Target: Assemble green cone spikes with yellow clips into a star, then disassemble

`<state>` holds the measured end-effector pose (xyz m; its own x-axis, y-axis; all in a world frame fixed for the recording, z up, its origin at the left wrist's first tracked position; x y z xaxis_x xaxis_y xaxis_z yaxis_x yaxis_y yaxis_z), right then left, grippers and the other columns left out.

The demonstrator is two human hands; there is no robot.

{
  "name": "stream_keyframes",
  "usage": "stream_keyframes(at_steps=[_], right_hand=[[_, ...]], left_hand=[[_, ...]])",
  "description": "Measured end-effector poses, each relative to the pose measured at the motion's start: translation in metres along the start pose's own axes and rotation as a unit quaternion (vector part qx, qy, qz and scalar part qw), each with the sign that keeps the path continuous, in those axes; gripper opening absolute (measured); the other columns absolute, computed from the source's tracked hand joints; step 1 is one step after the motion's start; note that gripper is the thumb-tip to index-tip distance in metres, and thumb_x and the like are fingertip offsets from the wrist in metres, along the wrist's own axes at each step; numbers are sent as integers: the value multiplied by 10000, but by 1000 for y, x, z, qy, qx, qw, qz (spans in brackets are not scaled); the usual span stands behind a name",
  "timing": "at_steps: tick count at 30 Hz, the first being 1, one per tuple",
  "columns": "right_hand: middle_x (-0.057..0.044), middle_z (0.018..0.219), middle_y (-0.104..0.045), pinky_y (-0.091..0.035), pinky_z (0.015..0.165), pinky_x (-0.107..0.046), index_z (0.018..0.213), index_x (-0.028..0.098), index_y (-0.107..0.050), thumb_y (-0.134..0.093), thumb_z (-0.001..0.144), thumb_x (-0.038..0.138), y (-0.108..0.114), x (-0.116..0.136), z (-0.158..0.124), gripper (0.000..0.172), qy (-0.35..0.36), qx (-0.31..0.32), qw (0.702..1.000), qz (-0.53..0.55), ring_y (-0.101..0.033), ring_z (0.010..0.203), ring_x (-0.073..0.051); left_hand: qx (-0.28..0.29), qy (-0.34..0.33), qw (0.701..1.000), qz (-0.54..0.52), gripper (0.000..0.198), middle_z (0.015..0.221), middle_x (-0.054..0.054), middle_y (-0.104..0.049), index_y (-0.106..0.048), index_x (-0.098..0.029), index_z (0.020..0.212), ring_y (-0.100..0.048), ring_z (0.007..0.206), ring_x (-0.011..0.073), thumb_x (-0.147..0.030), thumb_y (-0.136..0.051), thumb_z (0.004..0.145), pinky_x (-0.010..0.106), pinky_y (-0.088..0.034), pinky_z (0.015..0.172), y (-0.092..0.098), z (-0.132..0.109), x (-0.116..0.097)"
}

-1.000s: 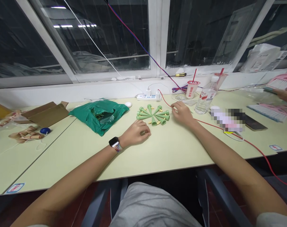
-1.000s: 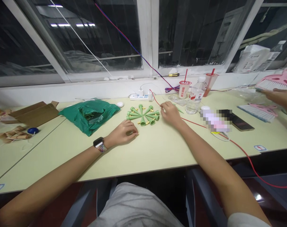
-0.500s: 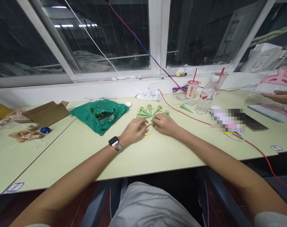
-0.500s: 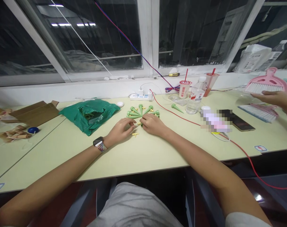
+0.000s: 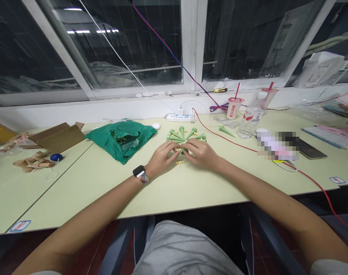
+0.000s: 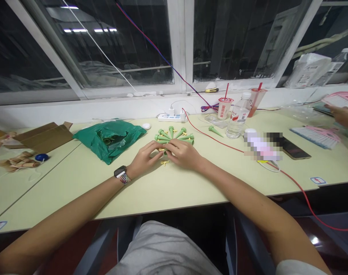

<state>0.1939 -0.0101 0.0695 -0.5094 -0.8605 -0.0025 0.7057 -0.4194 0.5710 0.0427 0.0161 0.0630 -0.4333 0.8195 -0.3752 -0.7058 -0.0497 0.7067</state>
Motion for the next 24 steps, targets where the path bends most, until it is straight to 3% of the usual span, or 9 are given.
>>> stream_keyframes(at_steps=[4, 7, 13, 24], right_hand=[[-145, 1130, -750, -616, 855, -417, 1422, 197, -589, -607, 1048, 253, 11, 8, 4, 378, 26, -46, 997, 50, -725, 1009, -277], [-155, 1239, -754, -628, 919, -449, 1522, 206, -514, -635, 1048, 292, 12, 4, 3, 497, 12, -41, 997, 63, -739, 1094, -290], [-119, 1290, -762, -635, 976, -424, 1528, 262, -528, -551, 1084, 260, 1, -7, -3, 445, -46, -18, 994, 101, -763, 1117, -248], [-4, 860, -660, -569, 659, -294, 1362, 234, -608, -626, 1009, 249, -2, -13, 4, 354, -142, -39, 966, 211, -619, 684, -154]], left_hand=[[-52, 0, 999, -13, 191, 1042, 87, -739, -696, -224, 1107, -698, 976, 229, -362, -565, 1090, 380, -559, 886, 8, -2, -1], [-83, 9, 996, -26, 181, 968, 71, -762, -697, -221, 1056, -713, 897, 213, -370, -597, 1076, 357, -563, 827, 11, -2, -2], [-73, 62, 992, -86, 182, 896, 36, -800, -709, -224, 1019, -745, 846, 204, -395, -655, 1052, 347, -564, 816, 6, -2, 3], [-87, 96, 985, -117, 259, 848, 30, -767, -683, -210, 910, -734, 809, 201, -450, -703, 1006, 341, -570, 783, 8, 0, 0]])
Point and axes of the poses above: each hand's wrist, its own z-axis towards the middle knuckle, its own y-axis out of the back of the hand, x = y × z, the point moved 8 cm from there along z, towards the middle knuckle
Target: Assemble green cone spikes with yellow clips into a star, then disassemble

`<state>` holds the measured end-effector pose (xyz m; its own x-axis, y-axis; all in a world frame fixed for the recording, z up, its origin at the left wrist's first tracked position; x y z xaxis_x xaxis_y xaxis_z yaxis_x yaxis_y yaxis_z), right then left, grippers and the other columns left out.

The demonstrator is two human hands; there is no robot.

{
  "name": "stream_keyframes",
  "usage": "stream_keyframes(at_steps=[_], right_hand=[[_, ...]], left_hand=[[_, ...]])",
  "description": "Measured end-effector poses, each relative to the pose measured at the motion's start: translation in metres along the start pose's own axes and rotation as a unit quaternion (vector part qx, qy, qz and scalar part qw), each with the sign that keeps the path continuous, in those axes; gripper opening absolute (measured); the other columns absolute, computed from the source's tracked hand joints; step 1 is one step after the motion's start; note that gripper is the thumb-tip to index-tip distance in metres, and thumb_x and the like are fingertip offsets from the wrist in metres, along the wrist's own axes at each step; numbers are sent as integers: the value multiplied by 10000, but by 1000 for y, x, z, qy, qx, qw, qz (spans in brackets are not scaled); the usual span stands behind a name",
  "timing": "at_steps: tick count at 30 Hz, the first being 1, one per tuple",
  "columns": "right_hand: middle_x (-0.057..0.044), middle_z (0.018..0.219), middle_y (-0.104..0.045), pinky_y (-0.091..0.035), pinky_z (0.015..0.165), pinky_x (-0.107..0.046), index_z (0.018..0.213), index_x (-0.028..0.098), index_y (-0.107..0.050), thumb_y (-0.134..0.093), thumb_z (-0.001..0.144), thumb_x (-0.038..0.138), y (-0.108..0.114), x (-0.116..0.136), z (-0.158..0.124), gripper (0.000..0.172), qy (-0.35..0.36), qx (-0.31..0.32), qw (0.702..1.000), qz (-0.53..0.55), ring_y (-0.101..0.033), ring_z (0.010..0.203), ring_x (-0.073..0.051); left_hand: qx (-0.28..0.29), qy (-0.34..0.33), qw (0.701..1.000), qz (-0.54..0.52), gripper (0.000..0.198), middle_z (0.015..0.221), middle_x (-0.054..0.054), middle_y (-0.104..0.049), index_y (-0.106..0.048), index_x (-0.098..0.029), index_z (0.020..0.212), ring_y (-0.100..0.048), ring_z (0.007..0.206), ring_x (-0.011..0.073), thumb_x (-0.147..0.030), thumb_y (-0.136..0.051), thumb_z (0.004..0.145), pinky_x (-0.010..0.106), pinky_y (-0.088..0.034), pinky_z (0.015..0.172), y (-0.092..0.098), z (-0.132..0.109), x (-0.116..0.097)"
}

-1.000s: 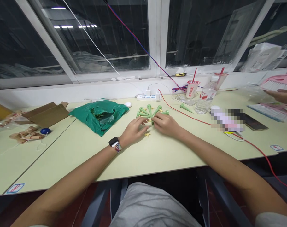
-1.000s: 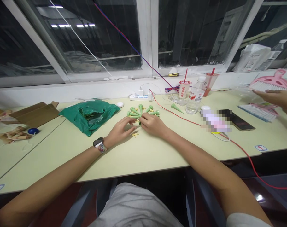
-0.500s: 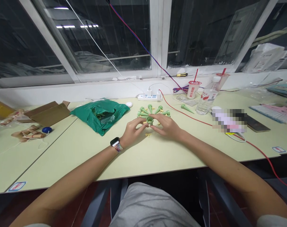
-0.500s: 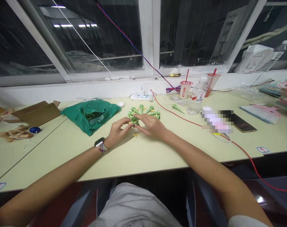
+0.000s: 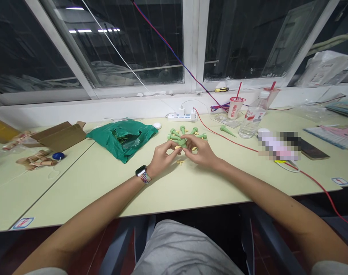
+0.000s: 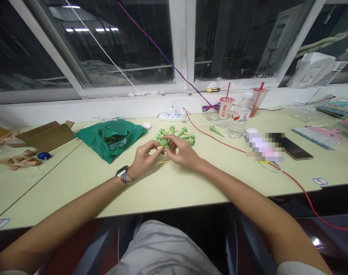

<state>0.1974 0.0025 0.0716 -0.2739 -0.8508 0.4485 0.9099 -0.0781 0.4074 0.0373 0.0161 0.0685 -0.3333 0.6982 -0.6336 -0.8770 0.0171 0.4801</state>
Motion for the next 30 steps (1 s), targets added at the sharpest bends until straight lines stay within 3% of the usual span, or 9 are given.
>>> stream_keyframes(at_steps=[2, 5, 8, 12, 14, 16, 20, 25, 30], right_hand=[[-15, 897, -680, -567, 678, -297, 1360, 232, -610, -624, 1001, 234, 0, -1, 0, 359, 13, 5, 1000, -9, -616, 687, -151], [-52, 1010, -731, -576, 741, -332, 1362, 244, -619, -605, 996, 204, 2, -2, -1, 368, 52, 18, 997, -46, -635, 729, -164], [-54, 991, -737, -578, 764, -350, 1371, 253, -625, -591, 997, 196, 3, -5, -1, 380, 64, 28, 995, -67, -648, 756, -180], [-17, 900, -711, -558, 674, -302, 1367, 249, -637, -619, 976, 219, 4, -7, 1, 393, 24, 14, 999, -36, -610, 663, -150], [-9, 874, -694, -550, 657, -293, 1363, 249, -640, -623, 968, 227, 3, -8, 2, 396, 9, 14, 1000, -25, -606, 662, -151], [-21, 888, -686, -553, 676, -307, 1363, 248, -639, -604, 972, 230, 9, -11, 3, 393, 10, 8, 999, -42, -606, 687, -164], [-55, 921, -684, -559, 774, -362, 1413, 224, -614, -552, 999, 248, 40, -32, 3, 419, 9, -17, 988, -152, -615, 748, -203], [-124, 1057, -724, -530, 858, -373, 1461, 135, -560, -536, 1000, 268, 94, -86, -4, 480, -116, -14, 946, -301, -667, 902, -252], [-148, 1182, -749, -471, 856, -363, 1178, 184, -709, -567, 1002, 259, 128, -129, -20, 238, -230, 40, 865, -443, -652, 1125, -305]], left_hand=[[19, 40, 997, -60, 290, 826, 34, -764, -680, -204, 894, -740, 791, 204, -474, -727, 986, 348, -583, 784, -3, 2, 6], [90, 107, 977, -159, 339, 790, 47, -758, -680, -189, 849, -733, 716, 201, -499, -736, 975, 365, -599, 763, -17, 4, 16], [129, 127, 963, -198, 343, 783, 52, -745, -671, -188, 839, -718, 680, 194, -492, -705, 992, 370, -605, 744, -24, 4, 19], [58, 32, 997, -34, 299, 823, 48, -739, -662, -209, 879, -714, 762, 203, -481, -685, 1000, 331, -572, 709, -7, 5, 8], [41, -18, 998, 49, 300, 835, 55, -741, -670, -214, 869, -696, 780, 206, -482, -675, 1003, 326, -551, 709, -2, 3, 1], [59, 1, 998, 30, 314, 800, 46, -738, -659, -215, 867, -688, 749, 200, -487, -648, 1022, 324, -550, 708, -3, 2, 4], [127, 82, 985, -80, 352, 776, 37, -741, -663, -201, 882, -702, 742, 198, -504, -607, 1051, 329, -562, 730, -14, -2, 18], [146, 8, 989, 17, 312, 964, 69, -755, -782, -206, 938, -704, 910, 226, -470, -649, 1038, 365, -537, 840, -18, -1, 14], [188, -29, 977, 91, 310, 981, 76, -736, -839, -244, 1059, -683, 976, 248, -448, -606, 1065, 404, -539, 895, -27, -4, 13]])
Point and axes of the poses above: each hand's wrist, its own z-axis towards the middle knuckle, its own y-axis out of the back of the hand, x = y × z, the point moved 8 cm from there along z, towards the middle knuckle
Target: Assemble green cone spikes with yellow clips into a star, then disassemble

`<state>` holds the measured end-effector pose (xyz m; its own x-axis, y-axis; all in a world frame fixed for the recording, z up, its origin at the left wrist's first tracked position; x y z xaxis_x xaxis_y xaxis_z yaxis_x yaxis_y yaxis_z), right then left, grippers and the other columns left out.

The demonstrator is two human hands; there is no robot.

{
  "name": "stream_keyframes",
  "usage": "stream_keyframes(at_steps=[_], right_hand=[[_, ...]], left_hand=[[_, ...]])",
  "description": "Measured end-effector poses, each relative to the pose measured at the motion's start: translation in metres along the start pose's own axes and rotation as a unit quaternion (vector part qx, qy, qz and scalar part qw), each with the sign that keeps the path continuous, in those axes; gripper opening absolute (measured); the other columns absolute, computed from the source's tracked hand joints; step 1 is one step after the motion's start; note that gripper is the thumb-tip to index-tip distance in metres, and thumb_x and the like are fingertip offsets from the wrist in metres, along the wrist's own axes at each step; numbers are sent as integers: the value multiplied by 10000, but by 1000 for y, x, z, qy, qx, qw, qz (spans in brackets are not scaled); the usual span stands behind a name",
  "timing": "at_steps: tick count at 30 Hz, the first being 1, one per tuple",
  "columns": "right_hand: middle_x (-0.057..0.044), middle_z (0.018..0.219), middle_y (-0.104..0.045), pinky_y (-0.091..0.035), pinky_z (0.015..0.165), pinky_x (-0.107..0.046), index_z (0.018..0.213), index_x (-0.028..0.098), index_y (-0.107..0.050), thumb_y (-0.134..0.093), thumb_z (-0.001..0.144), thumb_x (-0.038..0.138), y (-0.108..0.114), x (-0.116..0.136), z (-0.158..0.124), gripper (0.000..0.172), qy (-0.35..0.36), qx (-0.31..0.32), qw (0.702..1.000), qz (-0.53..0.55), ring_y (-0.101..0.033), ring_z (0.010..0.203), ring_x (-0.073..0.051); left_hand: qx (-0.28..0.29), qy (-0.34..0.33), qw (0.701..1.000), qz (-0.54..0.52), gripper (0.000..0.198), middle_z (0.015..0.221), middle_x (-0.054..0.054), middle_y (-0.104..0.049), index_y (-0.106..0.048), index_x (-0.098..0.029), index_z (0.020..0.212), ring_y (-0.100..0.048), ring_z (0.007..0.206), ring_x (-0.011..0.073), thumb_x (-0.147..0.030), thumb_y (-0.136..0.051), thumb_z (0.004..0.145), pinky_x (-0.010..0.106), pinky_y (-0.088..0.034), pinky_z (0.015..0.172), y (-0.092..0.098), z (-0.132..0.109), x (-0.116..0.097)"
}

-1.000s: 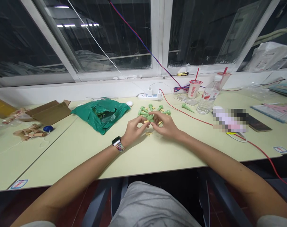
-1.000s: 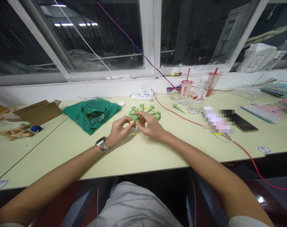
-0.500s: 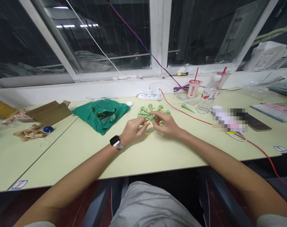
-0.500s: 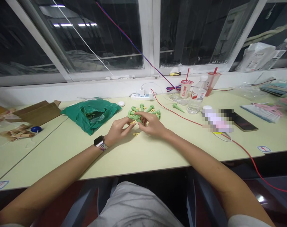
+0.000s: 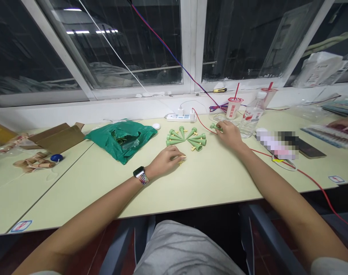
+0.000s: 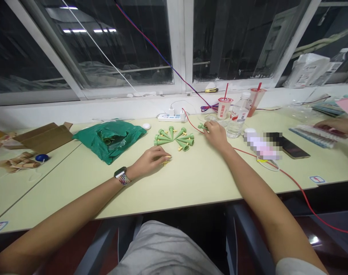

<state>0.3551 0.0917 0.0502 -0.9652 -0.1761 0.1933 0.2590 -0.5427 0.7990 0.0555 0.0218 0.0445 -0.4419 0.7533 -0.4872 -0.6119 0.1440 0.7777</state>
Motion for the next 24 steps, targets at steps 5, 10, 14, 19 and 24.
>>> stream_keyframes(at_steps=[5, 10, 14, 19, 24], right_hand=[[-149, 1180, -758, -452, 823, -357, 1155, 178, -743, -573, 1006, 270, -17, -23, 1, 245, -48, 77, 993, -78, -631, 1151, -310], [-155, 1186, -758, -454, 865, -359, 1183, 169, -760, -565, 999, 244, -24, -29, 1, 279, -83, 111, 985, -105, -600, 1184, -309], [-176, 1218, -741, -463, 877, -375, 1196, 153, -764, -564, 998, 244, -23, -34, 0, 296, -105, 112, 981, -116, -595, 1184, -318], [-194, 1256, -709, -466, 870, -385, 1206, 147, -751, -569, 995, 245, -20, -38, 0, 295, -128, 109, 978, -122, -588, 1200, -331], [-200, 1260, -694, -463, 843, -386, 1225, 142, -722, -557, 989, 219, -19, -39, 0, 299, -136, 105, 977, -128, -594, 1175, -328]], left_hand=[[22, -3, 999, 31, 324, 986, 81, -703, -852, -254, 1095, -652, 1003, 258, -437, -586, 1074, 418, -532, 904, -7, -2, 2], [26, -10, 999, 43, 336, 1047, 93, -693, -825, -232, 1189, -646, 1060, 261, -410, -561, 1084, 423, -527, 963, -8, -3, 0], [43, -20, 998, 41, 349, 1122, 108, -687, -780, -207, 1272, -646, 1092, 267, -415, -580, 1077, 435, -522, 1006, -9, -4, -5], [54, -40, 997, 33, 266, 1117, 98, -693, -784, -223, 1196, -657, 1093, 264, -395, -661, 1033, 411, -532, 981, -11, -5, -13], [49, -64, 997, 15, 149, 1059, 79, -702, -776, -223, 1067, -678, 1003, 229, -330, -689, 1012, 362, -537, 908, -10, -6, -18]])
Point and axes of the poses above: each hand's wrist, its own z-axis towards the middle knuckle, its own y-axis out of the back of the hand, x = y × z, the point moved 8 cm from there along z, towards the middle knuckle
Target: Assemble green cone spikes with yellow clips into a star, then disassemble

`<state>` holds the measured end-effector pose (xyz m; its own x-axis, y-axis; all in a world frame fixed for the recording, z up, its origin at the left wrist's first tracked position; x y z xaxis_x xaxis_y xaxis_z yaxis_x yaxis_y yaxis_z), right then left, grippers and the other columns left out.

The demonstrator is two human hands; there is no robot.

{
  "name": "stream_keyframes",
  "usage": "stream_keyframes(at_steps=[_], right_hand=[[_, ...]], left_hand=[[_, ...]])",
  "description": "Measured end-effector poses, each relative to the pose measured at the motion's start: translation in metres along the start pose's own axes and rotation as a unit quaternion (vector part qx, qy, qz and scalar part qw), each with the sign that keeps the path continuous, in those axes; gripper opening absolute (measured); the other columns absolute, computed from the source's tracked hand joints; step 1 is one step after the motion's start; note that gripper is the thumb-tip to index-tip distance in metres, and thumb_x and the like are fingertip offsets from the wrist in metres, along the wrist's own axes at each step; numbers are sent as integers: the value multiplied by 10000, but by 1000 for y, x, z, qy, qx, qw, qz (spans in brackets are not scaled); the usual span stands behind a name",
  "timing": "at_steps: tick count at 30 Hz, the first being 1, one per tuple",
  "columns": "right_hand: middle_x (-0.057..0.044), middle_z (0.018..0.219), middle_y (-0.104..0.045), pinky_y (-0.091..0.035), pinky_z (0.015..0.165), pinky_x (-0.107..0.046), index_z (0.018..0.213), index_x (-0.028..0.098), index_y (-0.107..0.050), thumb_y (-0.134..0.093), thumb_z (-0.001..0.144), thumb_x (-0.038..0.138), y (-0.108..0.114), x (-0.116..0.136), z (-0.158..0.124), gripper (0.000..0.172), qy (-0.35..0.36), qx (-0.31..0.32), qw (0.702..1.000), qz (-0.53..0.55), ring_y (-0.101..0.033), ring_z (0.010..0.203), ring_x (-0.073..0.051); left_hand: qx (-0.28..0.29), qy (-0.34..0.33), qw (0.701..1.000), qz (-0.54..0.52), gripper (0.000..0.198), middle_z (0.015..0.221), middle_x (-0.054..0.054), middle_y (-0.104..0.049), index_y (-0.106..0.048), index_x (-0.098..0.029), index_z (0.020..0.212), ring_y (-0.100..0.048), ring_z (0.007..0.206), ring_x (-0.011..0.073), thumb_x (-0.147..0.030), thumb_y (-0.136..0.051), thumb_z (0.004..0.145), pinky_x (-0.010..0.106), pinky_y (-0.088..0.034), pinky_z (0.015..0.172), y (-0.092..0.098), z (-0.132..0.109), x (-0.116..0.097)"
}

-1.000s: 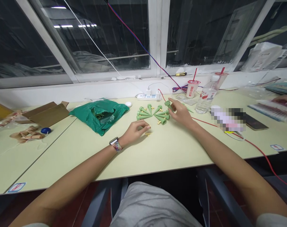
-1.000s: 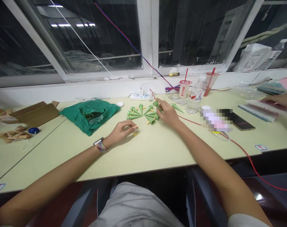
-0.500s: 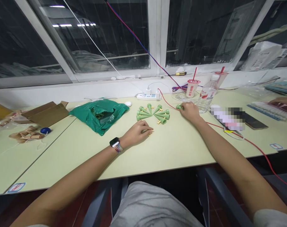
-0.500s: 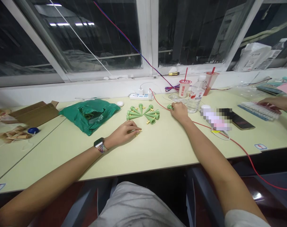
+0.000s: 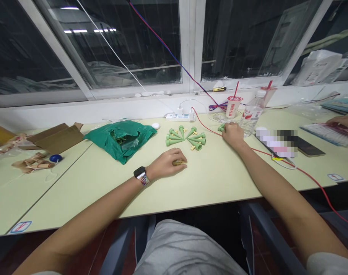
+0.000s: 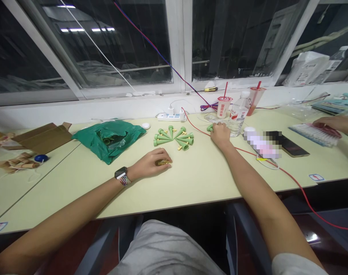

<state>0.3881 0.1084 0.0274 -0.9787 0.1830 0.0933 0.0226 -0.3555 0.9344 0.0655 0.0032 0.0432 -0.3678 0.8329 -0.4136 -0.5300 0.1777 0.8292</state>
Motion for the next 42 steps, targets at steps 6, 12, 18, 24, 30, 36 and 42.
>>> stream_keyframes(at_steps=[6, 12, 18, 24, 30, 36, 42], right_hand=[[-200, 1186, -707, -439, 792, -382, 1106, 136, -734, -530, 977, 189, 12, 7, -4, 247, 10, -58, 997, 50, -614, 1119, -330], [-98, 992, -722, -439, 769, -336, 1023, 191, -719, -621, 971, 314, 46, 84, -47, 166, 262, -97, 936, 215, -641, 935, -248], [-103, 1003, -710, -438, 792, -366, 1024, 198, -740, -699, 951, 377, 49, 137, -92, 197, 442, -74, 879, 161, -612, 934, -260], [-94, 975, -691, -457, 838, -383, 1081, 196, -745, -697, 916, 268, 39, 133, -89, 186, 455, -65, 876, 147, -605, 946, -266], [-102, 1031, -700, -483, 814, -369, 1128, 196, -712, -675, 898, 237, 53, 135, -95, 236, 452, -91, 863, 206, -625, 923, -255], [-94, 1009, -699, -512, 719, -358, 1221, 218, -681, -625, 959, 289, 77, 142, -113, 278, 463, -148, 831, 272, -652, 869, -242], [-91, 1023, -747, -585, 759, -387, 1302, 267, -660, -659, 1001, 309, 85, 165, -139, 304, 498, -188, 775, 340, -709, 896, -254]], left_hand=[[6, -26, 1000, 6, 71, 994, 66, -701, -737, -221, 965, -662, 976, 225, -277, -707, 996, 348, -515, 867, 0, 0, -3], [12, -27, 1000, 9, 131, 970, 64, -697, -731, -217, 944, -654, 939, 216, -329, -712, 1010, 339, -506, 835, 0, 0, -2], [14, -23, 999, 37, 146, 952, 60, -688, -729, -216, 935, -652, 918, 217, -329, -688, 1019, 346, -504, 831, 0, 0, -1], [15, -28, 998, 56, 176, 951, 61, -677, -713, -217, 941, -651, 898, 217, -365, -672, 1027, 354, -504, 822, 1, 0, -3], [-36, -23, 996, 80, 180, 1005, 74, -681, -679, -212, 1068, -650, 928, 229, -386, -638, 1048, 368, -511, 833, 10, 0, -4], [-113, 1, 992, 52, 254, 1090, 88, -696, -629, -217, 1212, -684, 994, 241, -409, -653, 1048, 389, -539, 912, 20, -2, -2], [-131, -5, 991, 16, 173, 1104, 98, -700, -645, -215, 1149, -681, 1033, 237, -363, -586, 1081, 369, -547, 917, 23, -3, -3]])
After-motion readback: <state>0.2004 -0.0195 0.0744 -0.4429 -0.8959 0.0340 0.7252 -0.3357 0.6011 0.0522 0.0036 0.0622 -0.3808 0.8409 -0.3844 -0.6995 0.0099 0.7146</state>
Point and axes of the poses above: each hand's wrist, its own z-axis towards the middle knuckle, its own y-axis out of the back of the hand, x = y × z, the point moved 8 cm from there along z, towards the middle knuckle
